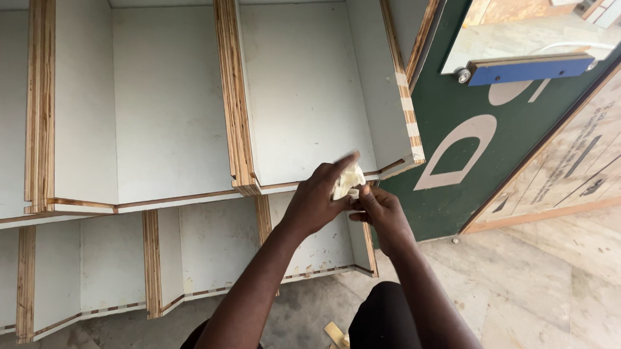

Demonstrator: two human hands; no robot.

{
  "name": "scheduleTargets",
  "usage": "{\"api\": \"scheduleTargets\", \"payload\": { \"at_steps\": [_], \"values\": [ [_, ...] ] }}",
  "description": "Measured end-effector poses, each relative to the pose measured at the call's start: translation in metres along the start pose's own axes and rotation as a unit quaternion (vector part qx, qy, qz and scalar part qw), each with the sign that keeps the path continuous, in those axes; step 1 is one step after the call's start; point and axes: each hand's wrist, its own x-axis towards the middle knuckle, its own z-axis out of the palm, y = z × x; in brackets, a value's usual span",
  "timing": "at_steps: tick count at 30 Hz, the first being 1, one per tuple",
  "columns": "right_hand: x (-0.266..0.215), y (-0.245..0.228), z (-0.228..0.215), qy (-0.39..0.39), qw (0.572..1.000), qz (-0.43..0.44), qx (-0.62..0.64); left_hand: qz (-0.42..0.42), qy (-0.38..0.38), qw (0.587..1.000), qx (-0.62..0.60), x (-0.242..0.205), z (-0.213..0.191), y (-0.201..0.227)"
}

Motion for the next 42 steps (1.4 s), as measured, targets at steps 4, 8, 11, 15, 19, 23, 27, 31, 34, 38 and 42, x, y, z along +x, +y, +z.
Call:
{"api": "scheduleTargets", "payload": {
  "at_steps": [4, 8, 11, 15, 19, 23, 27, 31, 34, 38, 42],
  "values": [
    [-0.001, -0.055, -0.008, -0.012, 0.9, -0.145, -0.411, -0.052, 0.007, 0.995, 0.082, 0.002, -0.005, -0.016],
    [0.051, -0.147, -0.025, 0.089, 0.648, -0.375, -0.657, -0.047, 0.122, 0.987, 0.098, 0.023, -0.006, -0.058],
    [0.095, -0.204, -0.022, 0.09, 0.45, -0.465, -0.757, 0.04, 0.219, 0.966, 0.136, 0.038, 0.009, -0.087],
    [0.133, -0.223, -0.011, 0.028, 0.266, -0.416, -0.869, 0.003, 0.227, 0.971, 0.082, 0.04, 0.027, -0.106],
    [0.155, -0.211, -0.014, 0.013, 0.232, -0.343, -0.91, -0.008, 0.2, 0.977, 0.072, 0.036, 0.023, -0.112],
    [0.161, -0.2, -0.017, 0.027, 0.248, -0.33, -0.91, -0.029, 0.19, 0.98, 0.06, 0.038, 0.021, -0.109],
    [0.167, -0.194, -0.01, 0.037, 0.244, -0.307, -0.919, -0.023, 0.178, 0.982, 0.053, 0.038, 0.019, -0.108],
    [0.171, -0.193, -0.018, 0.028, 0.265, -0.323, -0.908, -0.021, 0.175, 0.983, 0.043, 0.037, 0.016, -0.108],
    [0.179, -0.197, -0.03, 0.012, 0.324, -0.339, -0.883, -0.018, 0.178, 0.983, 0.039, 0.036, 0.017, -0.109],
    [0.185, -0.207, -0.033, -0.011, 0.442, -0.308, -0.842, -0.023, 0.175, 0.984, 0.036, 0.036, 0.017, -0.109],
    [0.179, -0.22, -0.032, -0.008, 0.618, -0.218, -0.756, -0.02, 0.173, 0.984, 0.026, 0.035, 0.015, -0.109]
  ]
}}
